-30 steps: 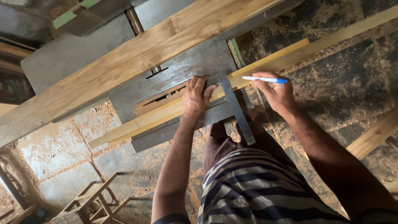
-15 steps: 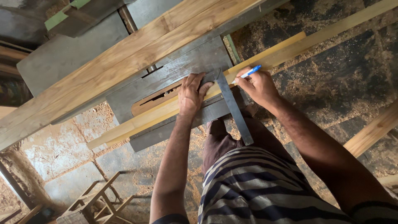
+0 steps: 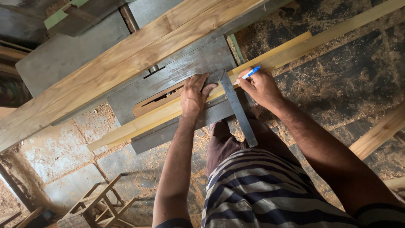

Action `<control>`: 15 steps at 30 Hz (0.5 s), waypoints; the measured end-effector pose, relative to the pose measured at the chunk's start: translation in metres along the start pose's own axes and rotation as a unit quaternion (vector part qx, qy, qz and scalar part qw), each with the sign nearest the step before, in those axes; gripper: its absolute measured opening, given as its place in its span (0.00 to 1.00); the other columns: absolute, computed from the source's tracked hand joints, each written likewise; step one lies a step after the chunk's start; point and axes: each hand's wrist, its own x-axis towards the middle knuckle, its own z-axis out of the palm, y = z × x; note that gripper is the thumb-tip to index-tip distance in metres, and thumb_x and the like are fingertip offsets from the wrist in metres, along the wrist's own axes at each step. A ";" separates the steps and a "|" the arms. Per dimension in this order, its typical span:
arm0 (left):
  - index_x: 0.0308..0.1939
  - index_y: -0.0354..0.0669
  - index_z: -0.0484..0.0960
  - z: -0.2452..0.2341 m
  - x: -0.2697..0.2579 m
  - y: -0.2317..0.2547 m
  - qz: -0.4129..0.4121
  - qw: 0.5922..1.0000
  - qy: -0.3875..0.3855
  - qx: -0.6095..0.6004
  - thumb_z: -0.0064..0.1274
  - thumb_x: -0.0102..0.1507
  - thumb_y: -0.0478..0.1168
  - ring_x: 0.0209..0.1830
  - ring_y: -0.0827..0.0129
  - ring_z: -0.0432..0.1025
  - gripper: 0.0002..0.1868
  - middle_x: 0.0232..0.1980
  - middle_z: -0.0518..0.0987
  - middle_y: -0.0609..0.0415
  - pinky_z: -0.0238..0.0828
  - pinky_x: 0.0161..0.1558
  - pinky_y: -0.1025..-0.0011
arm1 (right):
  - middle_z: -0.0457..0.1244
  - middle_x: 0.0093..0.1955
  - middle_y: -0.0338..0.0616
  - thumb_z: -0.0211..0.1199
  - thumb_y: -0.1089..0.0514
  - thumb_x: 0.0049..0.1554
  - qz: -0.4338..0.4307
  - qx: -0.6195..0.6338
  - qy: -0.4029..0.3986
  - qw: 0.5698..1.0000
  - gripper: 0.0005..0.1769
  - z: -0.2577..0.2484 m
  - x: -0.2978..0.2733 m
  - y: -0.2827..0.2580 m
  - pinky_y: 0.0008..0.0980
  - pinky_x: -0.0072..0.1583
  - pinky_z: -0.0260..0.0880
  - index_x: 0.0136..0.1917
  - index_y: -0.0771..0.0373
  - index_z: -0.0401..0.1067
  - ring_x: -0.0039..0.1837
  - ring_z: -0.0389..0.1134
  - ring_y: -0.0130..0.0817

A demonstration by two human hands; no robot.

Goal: The person measures and marks wooden planks using a speed square and a pen, then moves the planks across a workbench.

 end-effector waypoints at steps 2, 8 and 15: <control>0.58 0.44 0.84 -0.004 0.001 0.003 0.001 1.000 -0.001 -0.008 0.55 0.61 0.64 0.50 0.60 0.75 0.33 0.53 0.83 0.53 0.76 0.51 0.60 | 0.71 0.43 0.44 0.63 0.54 0.66 -0.009 -0.001 0.000 1.000 0.09 0.000 0.000 -0.001 0.31 0.45 0.75 0.52 0.63 0.73 0.44 0.74 0.32; 0.58 0.42 0.84 -0.015 0.003 0.014 0.006 1.000 0.010 -0.024 0.59 0.60 0.60 0.51 0.56 0.74 0.31 0.52 0.83 0.51 0.74 0.52 0.59 | 0.70 0.43 0.45 0.62 0.55 0.66 -0.058 -0.028 0.015 0.998 0.09 0.000 -0.001 -0.001 0.31 0.44 0.74 0.52 0.64 0.73 0.43 0.73 0.32; 0.57 0.42 0.84 -0.022 0.004 0.020 0.016 0.999 0.024 -0.041 0.61 0.60 0.57 0.52 0.54 0.75 0.29 0.52 0.83 0.51 0.73 0.53 0.59 | 0.70 0.39 0.43 0.64 0.57 0.67 -0.057 -0.071 0.058 0.994 0.07 0.022 0.032 0.009 0.25 0.32 0.68 0.50 0.63 0.74 0.34 0.69 0.26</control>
